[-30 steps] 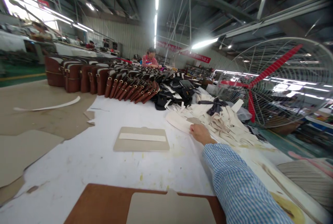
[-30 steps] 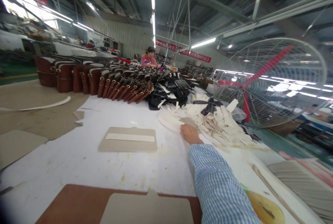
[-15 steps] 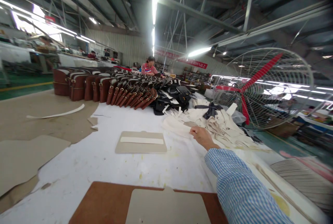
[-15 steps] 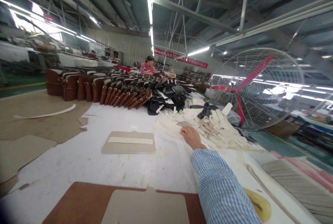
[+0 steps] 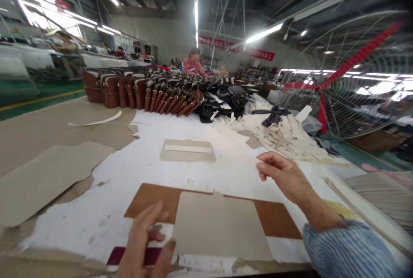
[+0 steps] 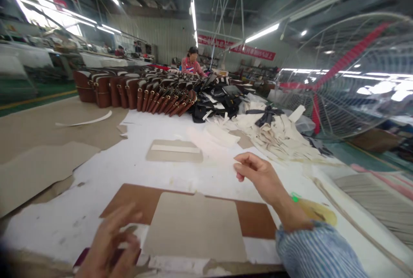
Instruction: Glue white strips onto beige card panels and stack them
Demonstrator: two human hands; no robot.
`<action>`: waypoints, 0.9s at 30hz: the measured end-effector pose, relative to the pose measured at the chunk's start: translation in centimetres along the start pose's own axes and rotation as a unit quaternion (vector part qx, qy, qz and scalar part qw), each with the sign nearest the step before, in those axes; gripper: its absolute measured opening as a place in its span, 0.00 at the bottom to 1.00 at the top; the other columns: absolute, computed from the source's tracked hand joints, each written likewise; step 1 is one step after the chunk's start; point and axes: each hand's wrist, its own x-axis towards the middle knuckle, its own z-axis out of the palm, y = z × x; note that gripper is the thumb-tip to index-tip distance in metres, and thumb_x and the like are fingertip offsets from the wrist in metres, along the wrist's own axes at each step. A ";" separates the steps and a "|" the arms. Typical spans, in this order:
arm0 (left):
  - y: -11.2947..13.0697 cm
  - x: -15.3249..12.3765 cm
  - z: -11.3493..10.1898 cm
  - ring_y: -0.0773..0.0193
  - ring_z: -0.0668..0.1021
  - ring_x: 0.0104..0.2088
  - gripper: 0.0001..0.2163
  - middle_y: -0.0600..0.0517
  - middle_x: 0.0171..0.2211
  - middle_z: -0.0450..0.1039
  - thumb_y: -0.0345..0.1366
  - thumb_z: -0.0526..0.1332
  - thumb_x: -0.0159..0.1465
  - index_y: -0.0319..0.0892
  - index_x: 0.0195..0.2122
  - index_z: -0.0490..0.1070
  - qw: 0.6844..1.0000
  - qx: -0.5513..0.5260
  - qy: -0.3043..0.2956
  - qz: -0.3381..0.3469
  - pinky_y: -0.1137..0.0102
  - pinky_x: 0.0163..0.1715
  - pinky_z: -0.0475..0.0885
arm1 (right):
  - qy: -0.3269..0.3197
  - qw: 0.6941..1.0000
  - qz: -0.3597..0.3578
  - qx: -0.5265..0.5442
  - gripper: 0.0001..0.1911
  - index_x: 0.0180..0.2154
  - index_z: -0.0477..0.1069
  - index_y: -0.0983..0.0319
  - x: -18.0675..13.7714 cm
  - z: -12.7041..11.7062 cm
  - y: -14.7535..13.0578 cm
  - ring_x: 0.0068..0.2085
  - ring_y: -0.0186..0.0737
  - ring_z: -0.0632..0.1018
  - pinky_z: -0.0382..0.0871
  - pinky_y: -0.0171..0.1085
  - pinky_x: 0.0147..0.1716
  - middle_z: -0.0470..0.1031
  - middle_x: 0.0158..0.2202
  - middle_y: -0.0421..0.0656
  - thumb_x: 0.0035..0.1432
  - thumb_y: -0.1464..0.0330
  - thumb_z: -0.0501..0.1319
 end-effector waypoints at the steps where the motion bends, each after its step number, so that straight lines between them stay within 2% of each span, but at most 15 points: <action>1: 0.5 0.5 -0.3 0.57 0.84 0.45 0.22 0.40 0.62 0.70 0.45 0.54 0.76 0.51 0.70 0.56 0.995 -0.075 0.001 -0.072 0.66 0.36 0.84 | -0.015 1.000 0.009 0.019 0.20 0.40 0.76 0.59 -2.3 0.3 -0.7 0.26 0.36 0.74 0.69 0.37 0.31 0.73 0.24 0.35 0.57 0.51 0.71; 3: 1.6 1.5 -0.8 0.57 0.85 0.42 0.23 0.39 0.64 0.68 0.50 0.46 0.77 0.52 0.71 0.52 0.967 -0.176 -0.009 -0.182 0.66 0.30 0.83 | -0.060 0.995 0.042 0.068 0.16 0.37 0.78 0.59 -6.4 1.0 -1.7 0.24 0.33 0.72 0.66 0.35 0.28 0.73 0.24 0.36 0.60 0.53 0.70; 6: 3.0 2.3 -1.1 0.58 0.85 0.37 0.27 0.37 0.61 0.70 0.56 0.40 0.76 0.48 0.69 0.55 0.907 -0.287 -0.046 -0.305 0.69 0.23 0.78 | -0.129 0.979 0.104 0.117 0.15 0.35 0.79 0.59 -11.0 2.3 -2.0 0.23 0.31 0.71 0.64 0.32 0.26 0.73 0.26 0.37 0.62 0.54 0.69; 8: 3.4 2.0 -1.3 0.59 0.85 0.36 0.28 0.40 0.54 0.76 0.58 0.44 0.75 0.46 0.67 0.60 0.866 -0.346 -0.065 -0.355 0.69 0.23 0.77 | -0.153 0.970 0.135 0.132 0.16 0.35 0.80 0.58 -12.9 3.1 -1.4 0.24 0.31 0.72 0.64 0.31 0.25 0.73 0.27 0.38 0.62 0.52 0.68; 10: 3.4 1.4 -1.5 0.60 0.84 0.34 0.28 0.45 0.43 0.81 0.59 0.55 0.71 0.45 0.62 0.67 0.855 -0.356 -0.075 -0.369 0.68 0.27 0.79 | -0.153 0.966 0.158 0.138 0.17 0.35 0.80 0.58 -14.3 3.6 -0.5 0.24 0.31 0.71 0.63 0.31 0.24 0.73 0.28 0.38 0.62 0.51 0.68; 13: 3.1 0.7 -1.4 0.61 0.82 0.30 0.27 0.49 0.37 0.82 0.57 0.70 0.59 0.44 0.51 0.76 0.855 -0.331 -0.072 -0.393 0.67 0.29 0.81 | -0.124 0.964 0.194 0.130 0.19 0.36 0.79 0.59 -15.9 3.9 0.8 0.22 0.29 0.68 0.62 0.31 0.24 0.71 0.26 0.37 0.61 0.49 0.67; 15: 3.0 0.7 -1.1 0.63 0.81 0.26 0.26 0.50 0.34 0.82 0.56 0.73 0.55 0.43 0.48 0.77 0.861 -0.297 -0.072 -0.406 0.70 0.24 0.79 | -0.104 0.960 0.230 0.125 0.22 0.38 0.79 0.59 -16.5 3.9 1.2 0.21 0.29 0.67 0.61 0.31 0.22 0.69 0.24 0.36 0.60 0.47 0.67; 19: 3.5 1.4 -0.1 0.67 0.74 0.15 0.27 0.56 0.23 0.78 0.53 0.74 0.54 0.43 0.51 0.76 0.887 -0.218 -0.092 -0.397 0.74 0.14 0.70 | -0.042 0.958 0.269 0.089 0.23 0.36 0.73 0.58 -15.9 3.8 0.9 0.20 0.29 0.66 0.55 0.29 0.18 0.68 0.23 0.33 0.55 0.46 0.69; 24: 3.9 2.5 1.3 0.66 0.78 0.20 0.23 0.57 0.28 0.80 0.52 0.70 0.55 0.45 0.47 0.74 0.924 -0.137 -0.058 -0.352 0.75 0.18 0.71 | -0.024 0.970 0.241 0.012 0.19 0.30 0.67 0.57 -13.6 3.7 0.7 0.22 0.31 0.67 0.60 0.32 0.21 0.68 0.23 0.34 0.53 0.51 0.69; 27: 2.9 3.1 1.4 0.65 0.78 0.20 0.22 0.56 0.28 0.80 0.55 0.67 0.57 0.45 0.45 0.75 0.948 -0.058 -0.092 -0.300 0.73 0.19 0.71 | -0.012 0.972 0.220 -0.081 0.15 0.30 0.68 0.57 -12.6 3.8 1.2 0.24 0.34 0.69 0.61 0.34 0.22 0.70 0.24 0.36 0.55 0.53 0.65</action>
